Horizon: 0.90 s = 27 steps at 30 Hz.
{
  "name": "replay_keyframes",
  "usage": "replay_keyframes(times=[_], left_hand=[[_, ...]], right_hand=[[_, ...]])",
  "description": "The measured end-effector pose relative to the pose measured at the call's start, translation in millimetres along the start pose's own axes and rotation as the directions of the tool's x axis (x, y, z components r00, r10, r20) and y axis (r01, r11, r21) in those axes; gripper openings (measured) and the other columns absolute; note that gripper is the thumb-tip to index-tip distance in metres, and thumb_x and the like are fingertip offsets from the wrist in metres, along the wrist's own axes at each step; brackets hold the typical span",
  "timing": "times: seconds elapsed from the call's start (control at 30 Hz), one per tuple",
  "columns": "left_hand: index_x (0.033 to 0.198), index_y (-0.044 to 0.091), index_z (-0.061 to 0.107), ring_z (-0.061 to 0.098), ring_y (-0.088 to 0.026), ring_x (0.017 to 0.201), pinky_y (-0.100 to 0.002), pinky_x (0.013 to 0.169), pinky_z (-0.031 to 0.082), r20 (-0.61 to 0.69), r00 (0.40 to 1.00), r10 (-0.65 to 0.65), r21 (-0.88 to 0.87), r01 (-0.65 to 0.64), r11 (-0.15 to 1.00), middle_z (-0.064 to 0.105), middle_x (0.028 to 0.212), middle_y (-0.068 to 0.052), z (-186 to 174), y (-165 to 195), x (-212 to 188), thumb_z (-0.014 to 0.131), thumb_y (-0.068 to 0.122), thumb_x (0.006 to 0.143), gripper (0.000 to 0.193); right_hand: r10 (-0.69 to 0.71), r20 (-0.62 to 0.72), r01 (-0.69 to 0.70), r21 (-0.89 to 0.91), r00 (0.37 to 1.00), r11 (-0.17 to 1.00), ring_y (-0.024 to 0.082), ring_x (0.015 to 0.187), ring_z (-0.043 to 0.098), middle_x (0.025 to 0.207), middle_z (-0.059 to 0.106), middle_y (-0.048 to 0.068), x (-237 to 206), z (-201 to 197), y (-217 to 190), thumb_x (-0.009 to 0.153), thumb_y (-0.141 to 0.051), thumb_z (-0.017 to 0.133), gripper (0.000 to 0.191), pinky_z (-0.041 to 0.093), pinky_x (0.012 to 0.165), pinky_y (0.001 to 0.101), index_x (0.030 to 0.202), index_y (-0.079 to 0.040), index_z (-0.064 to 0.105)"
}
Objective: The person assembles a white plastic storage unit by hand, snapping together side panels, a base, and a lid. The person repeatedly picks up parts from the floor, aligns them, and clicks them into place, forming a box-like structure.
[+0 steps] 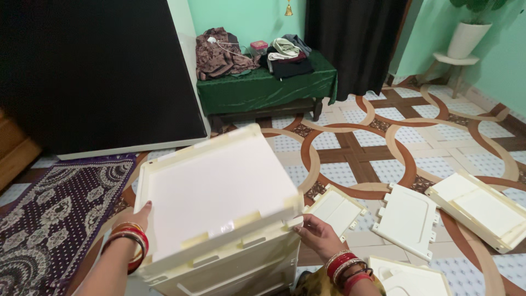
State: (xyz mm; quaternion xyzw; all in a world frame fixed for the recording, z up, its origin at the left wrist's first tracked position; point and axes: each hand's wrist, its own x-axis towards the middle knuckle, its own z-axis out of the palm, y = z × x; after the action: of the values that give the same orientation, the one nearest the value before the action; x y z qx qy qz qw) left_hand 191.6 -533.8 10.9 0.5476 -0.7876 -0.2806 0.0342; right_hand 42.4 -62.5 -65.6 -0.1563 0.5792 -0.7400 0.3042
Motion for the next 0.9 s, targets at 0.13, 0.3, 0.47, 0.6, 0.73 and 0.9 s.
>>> replay_keyframes(times=[0.13, 0.3, 0.47, 0.6, 0.73, 0.9], left_hand=[[0.133, 0.001, 0.068, 0.057, -0.046, 0.130, -0.052, 0.112, 0.041, 0.042, 0.998, -0.056, -0.173, 0.063, 0.983, 0.060, 0.142, -0.028, -5, 1, -5, 0.057, 0.067, 0.093, 0.078], [0.130, -0.004, 0.069, 0.060, -0.047, 0.126, -0.051, 0.110, 0.043, -0.046, 0.996, -0.072, -0.241, 0.059, 0.969, 0.061, 0.138, -0.032, -13, -1, -5, 0.058, 0.067, 0.095, 0.080], [0.126, -0.003, 0.072, 0.061, -0.048, 0.125, -0.051, 0.110, 0.044, -0.107, 0.994, -0.003, -0.173, -0.015, 0.985, 0.063, 0.135, -0.033, -31, -5, -4, 0.054, 0.067, 0.097, 0.078], [0.127, 0.000, 0.072, 0.060, -0.048, 0.125, -0.052, 0.110, 0.043, -0.138, 0.990, 0.035, -0.130, -0.053, 0.990, 0.062, 0.135, -0.032, -43, 10, -14, 0.052, 0.067, 0.098, 0.075], [0.126, -0.002, 0.072, 0.064, -0.046, 0.121, -0.053, 0.106, 0.047, -0.184, 0.980, 0.073, -0.126, -0.097, 0.987, 0.066, 0.131, -0.030, -50, 40, -39, 0.049, 0.067, 0.101, 0.076], [0.129, 0.006, 0.070, 0.063, -0.046, 0.120, -0.053, 0.106, 0.047, -0.257, 0.932, 0.256, -0.240, -0.318, 0.917, 0.067, 0.130, -0.026, -27, 95, -84, 0.053, 0.061, 0.094, 0.066]], right_hand=[[0.020, -0.052, -0.019, 0.010, 0.998, 1.000, 0.012, 0.106, 0.067, 0.110, 0.073, 0.004, 1, 3, -1, 0.093, -0.013, 0.070, 0.027, 0.054, 0.097, 0.0293, 0.118, -0.004, 0.068], [0.032, -0.063, -0.030, 0.041, 0.997, 0.999, 0.013, 0.107, 0.068, 0.111, 0.075, 0.003, 4, 2, -1, 0.090, -0.012, 0.071, 0.028, 0.054, 0.096, 0.0285, 0.117, -0.004, 0.068], [0.125, -0.143, -0.118, 0.053, 0.982, 0.992, 0.012, 0.114, 0.064, 0.116, 0.071, -0.002, 10, 0, 3, 0.091, -0.017, 0.070, 0.034, 0.052, 0.096, 0.0341, 0.124, -0.012, 0.065], [-0.198, -0.304, 0.151, -0.171, 0.932, 0.974, 0.017, 0.122, 0.060, 0.127, 0.070, 0.002, 16, 8, -16, 0.095, -0.031, 0.064, 0.042, 0.046, 0.101, 0.0344, 0.132, -0.013, 0.064], [-0.051, -0.368, 0.092, 0.096, 0.928, 0.991, 0.024, 0.130, 0.060, 0.137, 0.066, 0.010, -9, -2, -87, 0.095, -0.062, 0.040, 0.070, 0.049, 0.104, 0.0433, 0.138, -0.009, 0.057], [0.077, -0.291, -0.122, -0.139, 0.954, 0.983, 0.030, 0.125, 0.067, 0.145, 0.060, 0.014, -59, -13, -177, 0.089, -0.073, 0.035, 0.084, 0.060, 0.095, 0.0504, 0.143, -0.011, 0.052]])
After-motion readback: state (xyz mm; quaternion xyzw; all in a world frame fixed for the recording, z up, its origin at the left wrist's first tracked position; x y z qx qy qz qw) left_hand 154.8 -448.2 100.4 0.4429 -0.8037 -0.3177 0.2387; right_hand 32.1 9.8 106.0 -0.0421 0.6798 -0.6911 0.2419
